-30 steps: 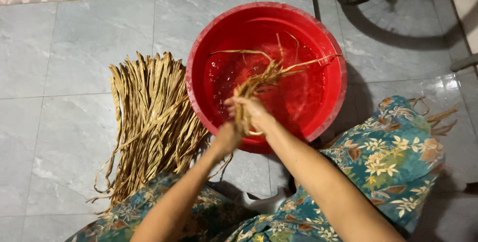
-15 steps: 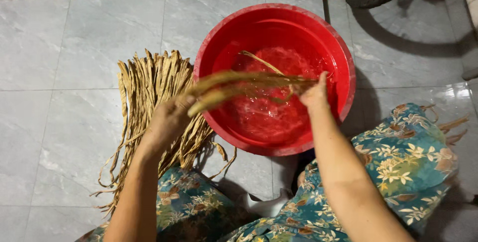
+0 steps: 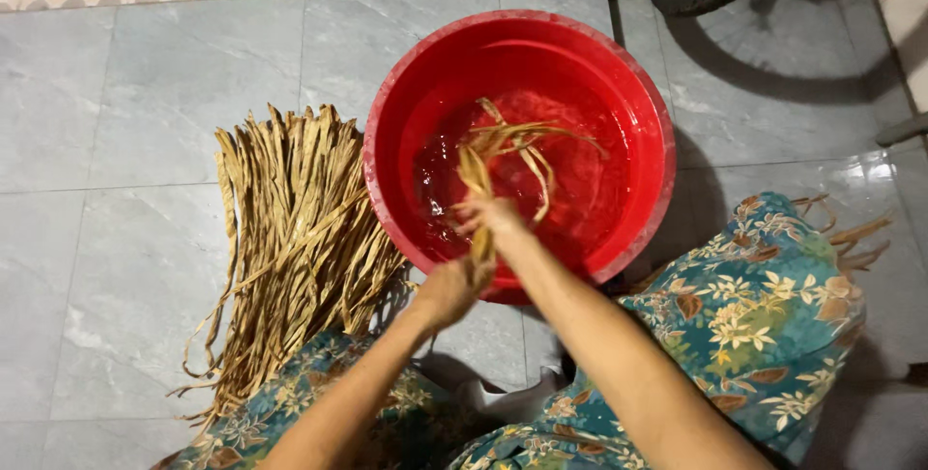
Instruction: The person sits on a tiled floor and repeatedly washes dried pods in a red basin of water. They pick up small bundles from a pile, submerge and agitate them in the water, then place them aside.
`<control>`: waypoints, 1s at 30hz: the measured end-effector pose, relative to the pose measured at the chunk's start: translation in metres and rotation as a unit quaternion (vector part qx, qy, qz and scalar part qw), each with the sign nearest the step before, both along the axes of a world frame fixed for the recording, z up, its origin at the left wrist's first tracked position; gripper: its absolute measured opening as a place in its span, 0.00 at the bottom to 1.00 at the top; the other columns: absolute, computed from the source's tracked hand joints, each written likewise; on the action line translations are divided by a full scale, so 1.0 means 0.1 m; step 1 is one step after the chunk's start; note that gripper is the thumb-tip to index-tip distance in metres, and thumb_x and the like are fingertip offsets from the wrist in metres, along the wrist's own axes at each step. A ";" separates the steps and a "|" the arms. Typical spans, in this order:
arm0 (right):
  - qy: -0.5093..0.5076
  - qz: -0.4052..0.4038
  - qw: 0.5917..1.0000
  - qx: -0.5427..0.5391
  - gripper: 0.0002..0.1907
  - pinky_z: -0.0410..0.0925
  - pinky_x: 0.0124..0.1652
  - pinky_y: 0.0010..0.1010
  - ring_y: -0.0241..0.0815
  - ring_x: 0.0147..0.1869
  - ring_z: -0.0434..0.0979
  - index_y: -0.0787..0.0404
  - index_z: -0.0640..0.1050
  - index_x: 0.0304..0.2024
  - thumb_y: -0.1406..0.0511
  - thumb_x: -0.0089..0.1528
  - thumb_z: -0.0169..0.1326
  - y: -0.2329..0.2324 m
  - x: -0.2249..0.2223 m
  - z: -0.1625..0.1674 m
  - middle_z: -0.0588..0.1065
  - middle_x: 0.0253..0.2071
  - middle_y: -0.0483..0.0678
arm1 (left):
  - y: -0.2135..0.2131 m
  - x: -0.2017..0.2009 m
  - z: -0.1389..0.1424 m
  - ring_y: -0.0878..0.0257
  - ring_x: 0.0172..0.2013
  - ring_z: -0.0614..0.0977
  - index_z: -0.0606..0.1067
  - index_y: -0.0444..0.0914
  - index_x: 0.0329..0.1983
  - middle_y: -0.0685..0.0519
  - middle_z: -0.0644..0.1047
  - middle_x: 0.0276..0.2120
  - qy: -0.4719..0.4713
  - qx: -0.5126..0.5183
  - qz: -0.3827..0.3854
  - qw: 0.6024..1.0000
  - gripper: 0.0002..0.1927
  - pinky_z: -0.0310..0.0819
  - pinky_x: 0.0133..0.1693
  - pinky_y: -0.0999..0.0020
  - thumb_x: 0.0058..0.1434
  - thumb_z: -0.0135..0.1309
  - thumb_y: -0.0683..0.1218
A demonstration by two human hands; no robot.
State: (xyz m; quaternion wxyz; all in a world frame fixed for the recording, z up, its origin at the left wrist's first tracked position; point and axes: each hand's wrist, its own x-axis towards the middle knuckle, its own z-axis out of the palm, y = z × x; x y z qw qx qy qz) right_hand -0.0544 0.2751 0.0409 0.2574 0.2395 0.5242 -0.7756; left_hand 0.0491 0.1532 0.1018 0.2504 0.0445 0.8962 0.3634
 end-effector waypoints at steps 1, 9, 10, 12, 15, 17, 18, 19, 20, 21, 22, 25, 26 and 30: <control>-0.009 -0.027 0.999 0.015 0.14 0.75 0.31 0.40 0.47 0.27 0.80 0.69 0.76 0.50 0.67 0.65 0.54 0.12 -0.09 -0.06 0.82 0.35 0.53 | 0.04 0.09 0.19 0.36 0.37 0.81 0.75 0.32 0.38 0.34 0.79 0.30 0.006 -0.010 -0.030 0.999 0.24 0.73 0.41 0.43 0.73 0.43 0.58; -0.004 -0.221 0.974 -0.044 0.14 0.72 0.29 0.35 0.44 0.27 0.79 0.58 0.71 0.49 0.57 0.67 0.47 1.37 -0.84 -0.26 0.80 0.34 0.50 | -0.43 0.19 1.90 0.62 0.21 0.77 0.78 0.44 0.49 0.53 0.80 0.22 -0.114 -0.007 0.026 0.993 0.22 0.75 0.29 0.62 0.65 0.45 0.62; -0.006 -0.254 0.966 -0.049 0.14 0.71 0.28 0.35 0.44 0.27 0.79 0.57 0.70 0.49 0.55 0.68 0.46 1.52 -0.82 -0.23 0.80 0.34 0.50 | -0.54 0.20 2.04 0.63 0.19 0.74 0.79 0.46 0.51 0.58 0.81 0.22 -0.149 -0.013 0.086 0.985 0.22 0.75 0.26 0.65 0.64 0.46 0.62; -0.019 -0.300 0.952 -0.057 0.15 0.71 0.28 0.33 0.43 0.28 0.79 0.54 0.69 0.48 0.53 0.68 0.44 1.68 -0.76 -0.15 0.80 0.34 0.50 | -0.89 0.17 2.31 0.67 0.14 0.67 0.82 0.33 0.38 0.53 0.71 0.16 -0.037 0.024 0.135 0.990 0.25 0.60 0.16 0.67 0.69 0.49 0.59; -0.050 -0.309 0.949 -0.039 0.15 0.69 0.27 0.32 0.42 0.28 0.79 0.50 0.66 0.48 0.49 0.69 0.41 1.74 -0.65 -0.02 0.79 0.34 0.49 | -1.24 0.21 2.56 0.71 0.12 0.62 0.80 0.39 0.42 0.59 0.68 0.15 0.027 0.161 0.297 0.941 0.22 0.54 0.10 0.73 0.66 0.47 0.60; -0.056 -0.292 0.955 0.015 0.16 0.68 0.27 0.31 0.42 0.28 0.78 0.47 0.65 0.47 0.47 0.70 0.39 1.67 -0.59 0.00 0.79 0.34 0.48 | -1.33 0.17 2.58 0.73 0.11 0.63 0.77 0.40 0.41 0.61 0.67 0.14 0.068 0.210 0.324 0.920 0.21 0.54 0.10 0.73 0.67 0.45 0.61; -0.057 -0.282 0.956 0.059 0.14 0.71 0.28 0.31 0.41 0.28 0.79 0.44 0.66 0.45 0.47 0.69 0.38 1.63 -0.56 -0.01 0.77 0.33 0.44 | -1.33 0.13 2.54 0.73 0.12 0.62 0.77 0.40 0.39 0.61 0.67 0.14 0.073 0.203 0.328 0.919 0.22 0.53 0.10 0.73 0.68 0.45 0.62; 0.003 -0.311 0.942 0.126 0.12 0.68 0.28 0.31 0.40 0.29 0.77 0.48 0.69 0.45 0.51 0.69 0.42 1.58 -0.54 -0.03 0.76 0.33 0.44 | -1.30 0.09 2.49 0.73 0.12 0.61 0.76 0.41 0.37 0.61 0.66 0.14 0.077 0.196 0.331 0.920 0.22 0.53 0.10 0.73 0.69 0.45 0.62; 0.061 -0.340 0.918 0.193 0.10 0.66 0.27 0.32 0.39 0.29 0.74 0.52 0.71 0.46 0.55 0.69 0.46 1.51 -0.50 -0.07 0.75 0.34 0.43 | -1.26 0.05 2.43 0.73 0.12 0.61 0.75 0.41 0.36 0.61 0.66 0.14 0.079 0.188 0.333 0.921 0.22 0.52 0.11 0.74 0.69 0.45 0.63; 0.118 -0.367 0.886 0.258 0.09 0.63 0.27 0.32 0.39 0.30 0.71 0.56 0.74 0.47 0.60 0.69 0.50 1.43 -0.46 -0.10 0.74 0.35 0.43 | -1.22 0.02 2.38 0.73 0.11 0.61 0.74 0.41 0.34 0.62 0.65 0.14 0.081 0.209 0.320 0.921 0.23 0.53 0.10 0.74 0.69 0.45 0.64; 0.203 -0.357 0.846 0.339 0.07 0.67 0.32 0.30 0.37 0.33 0.74 0.57 0.75 0.44 0.63 0.68 0.49 1.33 -0.42 -0.12 0.77 0.35 0.44 | -1.18 -0.01 2.34 0.74 0.11 0.61 0.73 0.41 0.33 0.62 0.65 0.14 0.083 0.231 0.307 0.920 0.23 0.53 0.10 0.74 0.69 0.45 0.64; 0.304 -0.195 0.866 0.345 0.05 0.69 0.34 0.30 0.38 0.33 0.74 0.59 0.76 0.39 0.65 0.69 0.55 0.88 -0.17 -0.12 0.76 0.33 0.46 | -1.06 -0.09 2.28 0.74 0.12 0.62 0.70 0.42 0.31 0.63 0.65 0.15 0.089 0.281 0.285 0.912 0.23 0.54 0.11 0.75 0.68 0.49 0.65; 0.436 -0.136 0.848 0.269 0.02 0.75 0.45 0.29 0.37 0.42 0.80 0.60 0.76 0.39 0.68 0.67 0.55 0.67 -0.14 -0.09 0.80 0.38 0.45 | -1.01 -0.11 2.28 0.75 0.13 0.62 0.70 0.43 0.31 0.63 0.65 0.16 0.092 0.295 0.281 0.909 0.23 0.54 0.12 0.75 0.68 0.51 0.65; 0.557 0.215 0.748 0.291 0.36 0.70 0.54 0.47 0.53 0.69 0.66 0.62 0.69 0.66 0.70 0.53 0.56 0.10 0.12 -0.01 0.66 0.67 0.57 | -0.86 -0.16 2.32 0.74 0.12 0.64 0.74 0.42 0.33 0.62 0.67 0.15 0.062 0.271 0.294 0.914 0.16 0.56 0.12 0.75 0.61 0.59 0.58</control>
